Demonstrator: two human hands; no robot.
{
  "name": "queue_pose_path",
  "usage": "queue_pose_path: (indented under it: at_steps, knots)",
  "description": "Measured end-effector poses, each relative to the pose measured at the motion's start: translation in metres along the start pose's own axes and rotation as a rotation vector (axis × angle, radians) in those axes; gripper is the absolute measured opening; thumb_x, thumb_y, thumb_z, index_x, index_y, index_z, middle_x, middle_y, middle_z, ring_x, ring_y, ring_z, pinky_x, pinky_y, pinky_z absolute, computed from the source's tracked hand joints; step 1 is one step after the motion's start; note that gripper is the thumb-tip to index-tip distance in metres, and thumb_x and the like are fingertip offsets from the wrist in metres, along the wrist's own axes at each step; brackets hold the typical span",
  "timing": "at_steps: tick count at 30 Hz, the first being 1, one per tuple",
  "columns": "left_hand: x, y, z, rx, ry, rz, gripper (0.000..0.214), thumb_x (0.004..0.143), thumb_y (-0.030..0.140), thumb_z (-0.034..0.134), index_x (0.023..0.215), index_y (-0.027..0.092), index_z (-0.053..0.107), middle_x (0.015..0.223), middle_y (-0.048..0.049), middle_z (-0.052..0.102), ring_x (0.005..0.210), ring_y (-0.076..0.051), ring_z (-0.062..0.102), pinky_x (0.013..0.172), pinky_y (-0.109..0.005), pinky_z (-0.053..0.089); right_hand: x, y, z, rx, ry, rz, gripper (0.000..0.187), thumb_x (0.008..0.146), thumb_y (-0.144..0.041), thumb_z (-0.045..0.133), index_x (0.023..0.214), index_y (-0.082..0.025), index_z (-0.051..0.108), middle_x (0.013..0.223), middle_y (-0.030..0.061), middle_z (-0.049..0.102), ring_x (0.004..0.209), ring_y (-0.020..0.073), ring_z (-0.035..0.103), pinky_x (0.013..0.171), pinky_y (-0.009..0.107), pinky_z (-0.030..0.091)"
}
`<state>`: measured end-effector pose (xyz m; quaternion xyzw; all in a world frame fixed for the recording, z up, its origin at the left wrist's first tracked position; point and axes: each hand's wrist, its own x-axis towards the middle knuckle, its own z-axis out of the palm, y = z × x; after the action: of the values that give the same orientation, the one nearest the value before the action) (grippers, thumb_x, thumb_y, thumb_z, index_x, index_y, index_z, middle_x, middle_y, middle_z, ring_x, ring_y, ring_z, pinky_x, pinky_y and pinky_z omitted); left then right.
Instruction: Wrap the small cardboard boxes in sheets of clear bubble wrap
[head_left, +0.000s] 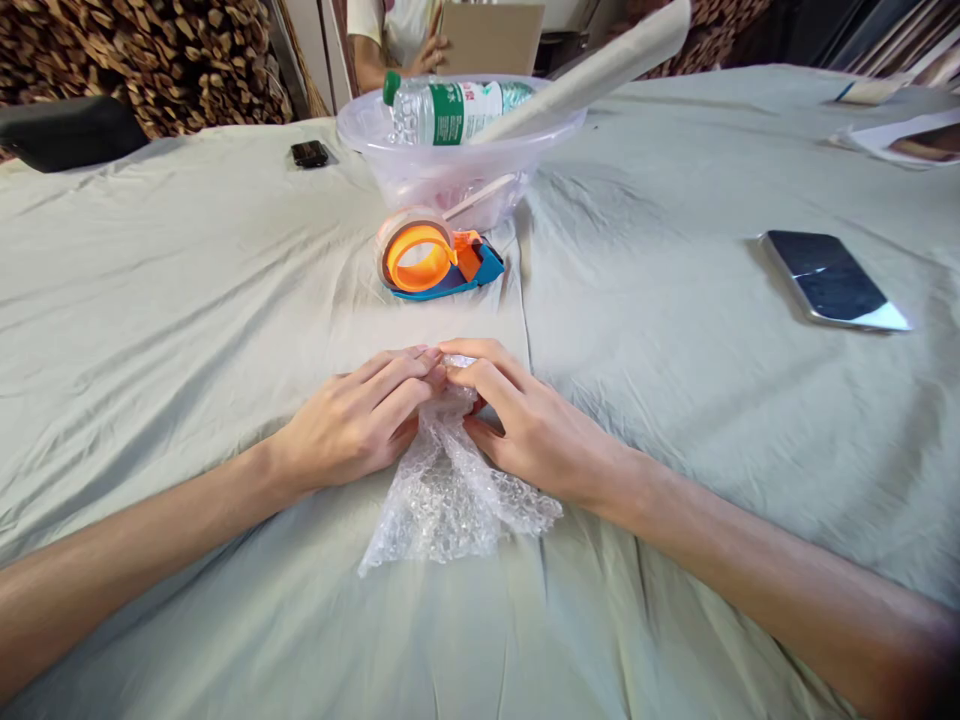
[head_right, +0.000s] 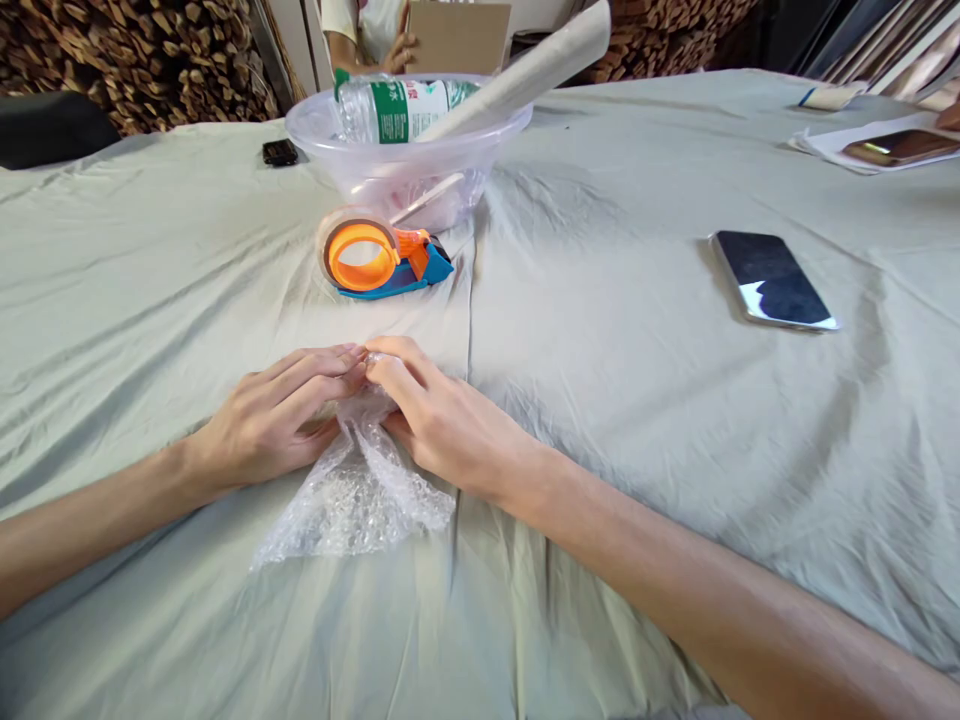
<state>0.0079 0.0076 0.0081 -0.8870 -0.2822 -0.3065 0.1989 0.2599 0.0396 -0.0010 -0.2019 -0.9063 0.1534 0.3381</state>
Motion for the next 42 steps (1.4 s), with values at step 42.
queue_pose_path:
  at_steps: [42]
  knots:
    - [0.0, 0.009, -0.003, -0.275, 0.018, -0.191, 0.022, 0.112, 0.009, 0.063, 0.126, 0.024, 0.071, 0.124, -0.0084, 0.082, 0.128, -0.023, 0.08, 0.113, -0.042, 0.071, 0.006, 0.004, -0.006, 0.44, 0.09, 0.099, 0.018, 0.109, -0.012, 0.061, 0.108, -0.026, 0.073, 0.125, 0.0065, 0.084, 0.142, 0.0227, 0.074, 0.124, 0.04, 0.062]
